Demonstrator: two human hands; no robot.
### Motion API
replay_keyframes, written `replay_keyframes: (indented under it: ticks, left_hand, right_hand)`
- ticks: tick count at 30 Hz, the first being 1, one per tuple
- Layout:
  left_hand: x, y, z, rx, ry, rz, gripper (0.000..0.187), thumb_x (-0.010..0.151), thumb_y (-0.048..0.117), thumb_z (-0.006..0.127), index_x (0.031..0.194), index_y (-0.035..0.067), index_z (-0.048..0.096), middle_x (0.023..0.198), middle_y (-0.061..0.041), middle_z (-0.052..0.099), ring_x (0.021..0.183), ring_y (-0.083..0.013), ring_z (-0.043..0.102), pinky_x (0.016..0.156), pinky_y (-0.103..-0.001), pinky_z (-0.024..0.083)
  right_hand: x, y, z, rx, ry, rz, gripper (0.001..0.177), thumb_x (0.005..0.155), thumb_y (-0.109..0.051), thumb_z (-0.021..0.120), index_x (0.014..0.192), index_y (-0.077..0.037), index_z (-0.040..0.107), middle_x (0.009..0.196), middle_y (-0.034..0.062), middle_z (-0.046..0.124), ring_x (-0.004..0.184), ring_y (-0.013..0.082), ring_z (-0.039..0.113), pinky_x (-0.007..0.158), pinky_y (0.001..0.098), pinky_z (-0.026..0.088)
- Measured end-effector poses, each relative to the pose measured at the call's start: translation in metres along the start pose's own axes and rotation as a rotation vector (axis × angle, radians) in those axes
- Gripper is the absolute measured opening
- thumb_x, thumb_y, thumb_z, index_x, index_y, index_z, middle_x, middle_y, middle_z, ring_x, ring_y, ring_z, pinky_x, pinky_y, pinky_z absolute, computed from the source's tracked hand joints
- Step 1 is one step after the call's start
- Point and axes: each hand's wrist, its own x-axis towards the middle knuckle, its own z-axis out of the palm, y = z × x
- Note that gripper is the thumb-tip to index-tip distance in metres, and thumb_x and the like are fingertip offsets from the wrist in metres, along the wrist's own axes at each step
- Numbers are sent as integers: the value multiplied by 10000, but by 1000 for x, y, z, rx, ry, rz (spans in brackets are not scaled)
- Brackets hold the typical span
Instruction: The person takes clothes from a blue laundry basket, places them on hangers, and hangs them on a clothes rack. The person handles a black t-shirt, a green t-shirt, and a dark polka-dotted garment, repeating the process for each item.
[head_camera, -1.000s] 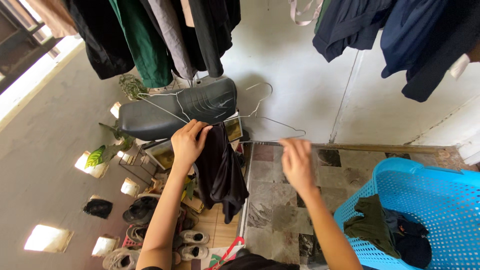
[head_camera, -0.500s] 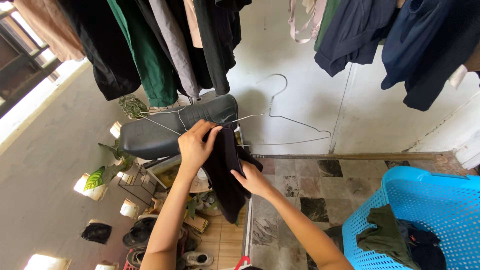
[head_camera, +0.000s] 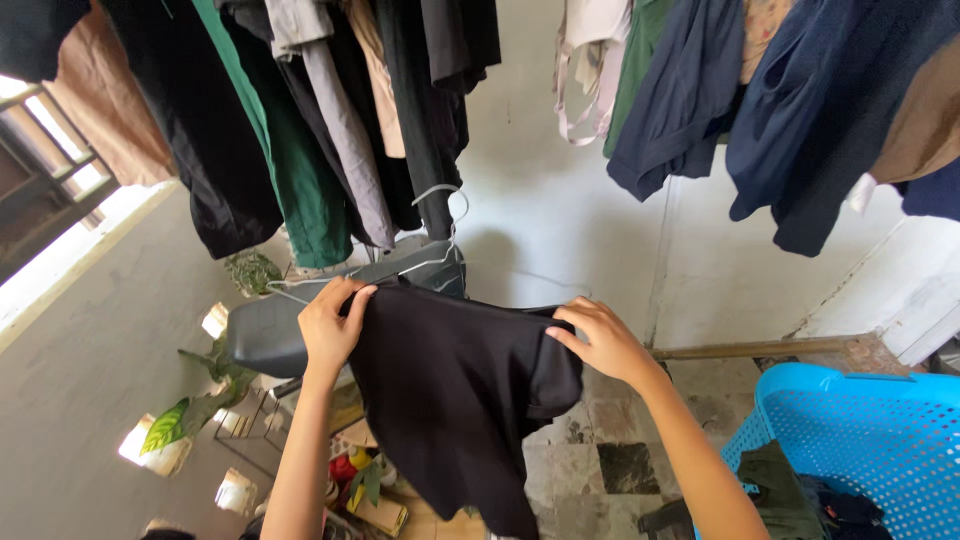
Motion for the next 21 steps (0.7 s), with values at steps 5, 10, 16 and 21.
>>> replay_keyframes:
  ticks: [5,10,16,21]
  left_hand:
    - [2,-31,15,-150,16,-3,153,958,188,720,904,52,673,850,-92,655,766,-299,655,691,-324,499]
    - [9,-42,27,-265,28,-54,148,951,152,709,907,16,670,840,-108,659,755,-281,654,721,-308,501]
    - [21,-60,36,-377,-15,-94,141,934,122,688,895,-12,665,806,-100,662,728,-214,651,712,-287,493]
    - [25,-78,46,-440,-76,-95,148,928,119,688,881,-13,643,774,-89,622,705,-213,615,705,-289,483]
  right_hand:
    - [0,-8,-33,70,83,-52,200,938,-221,687,920,-22,697,909,85,677,871,270,643,815,396,514]
    - [8,-23,-50,20,118,-145,162,900,-179,716,855,-24,710,816,67,664,805,253,628,767,387,509]
    - [12,-32,-70,61,171,-197,182,878,-157,734,792,-2,694,719,86,619,682,245,596,650,375,500]
    - [20,-26,-76,65,125,-112,265,909,-173,732,745,23,661,629,101,551,591,252,534,574,383,449]
